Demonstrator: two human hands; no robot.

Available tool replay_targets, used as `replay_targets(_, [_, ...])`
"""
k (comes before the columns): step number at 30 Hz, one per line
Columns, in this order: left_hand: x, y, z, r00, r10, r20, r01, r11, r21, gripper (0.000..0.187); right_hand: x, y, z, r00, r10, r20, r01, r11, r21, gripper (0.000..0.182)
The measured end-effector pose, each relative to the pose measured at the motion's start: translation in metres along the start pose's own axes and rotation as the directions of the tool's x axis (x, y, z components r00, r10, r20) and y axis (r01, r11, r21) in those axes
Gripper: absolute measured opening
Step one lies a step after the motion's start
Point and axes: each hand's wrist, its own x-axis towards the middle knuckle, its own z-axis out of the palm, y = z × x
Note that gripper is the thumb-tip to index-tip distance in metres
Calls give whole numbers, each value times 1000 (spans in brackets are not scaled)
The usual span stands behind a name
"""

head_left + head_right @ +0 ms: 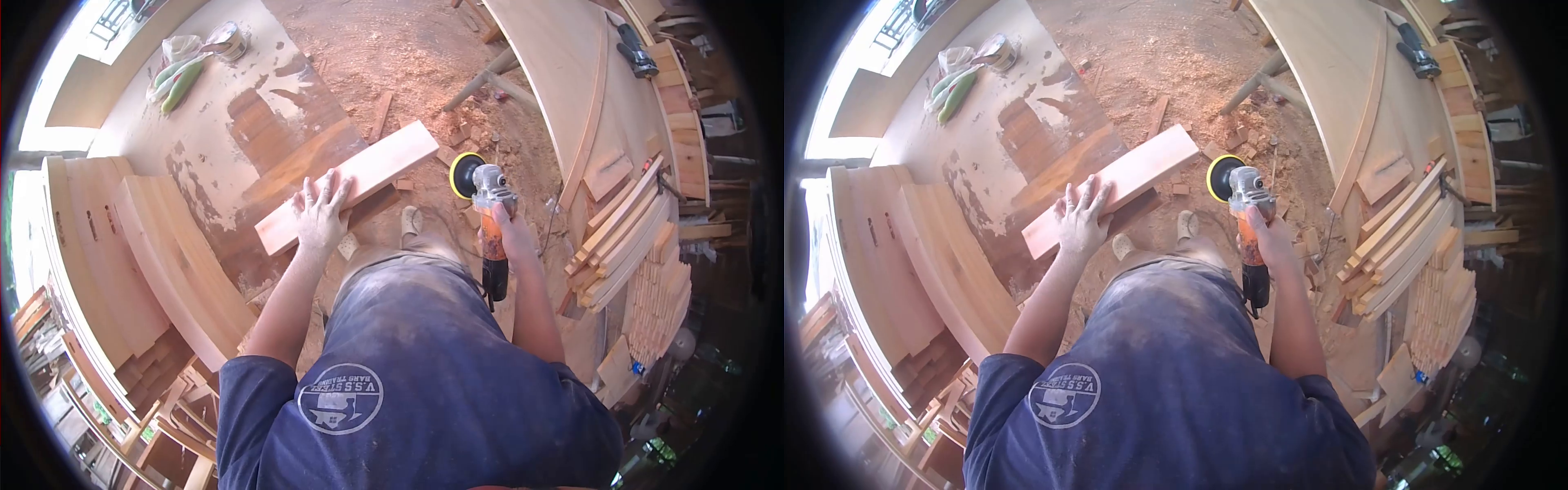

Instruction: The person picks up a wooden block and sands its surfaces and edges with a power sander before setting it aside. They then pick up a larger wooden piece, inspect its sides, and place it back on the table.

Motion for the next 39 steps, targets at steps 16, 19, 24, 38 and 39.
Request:
replay_targets(16, [-96, -132, -3, 873, -451, 187, 482, 858, -179, 106, 65, -62, 130, 922, 37, 385, 248, 706, -663, 73])
replay_targets(19, [-101, -144, 21, 843, -492, 218, 538, 782, -314, 109, 64, -55, 156, 909, 111, 402, 230, 671, -705, 71])
replay_targets(24, [-113, -152, 41, 867, -477, 143, 491, 772, -403, 110, 42, -54, 216, 860, 179, 479, 287, 607, -741, 74])
replay_targets(38, [-123, -181, 72, 937, -343, 73, 348, 885, -309, 100, -3, -18, 346, 767, 222, 602, 480, 424, -768, 87])
replay_targets(39, [-122, -181, 68, 937, -337, 93, 350, 888, -298, 99, 0, -17, 344, 775, 216, 594, 463, 445, -767, 85])
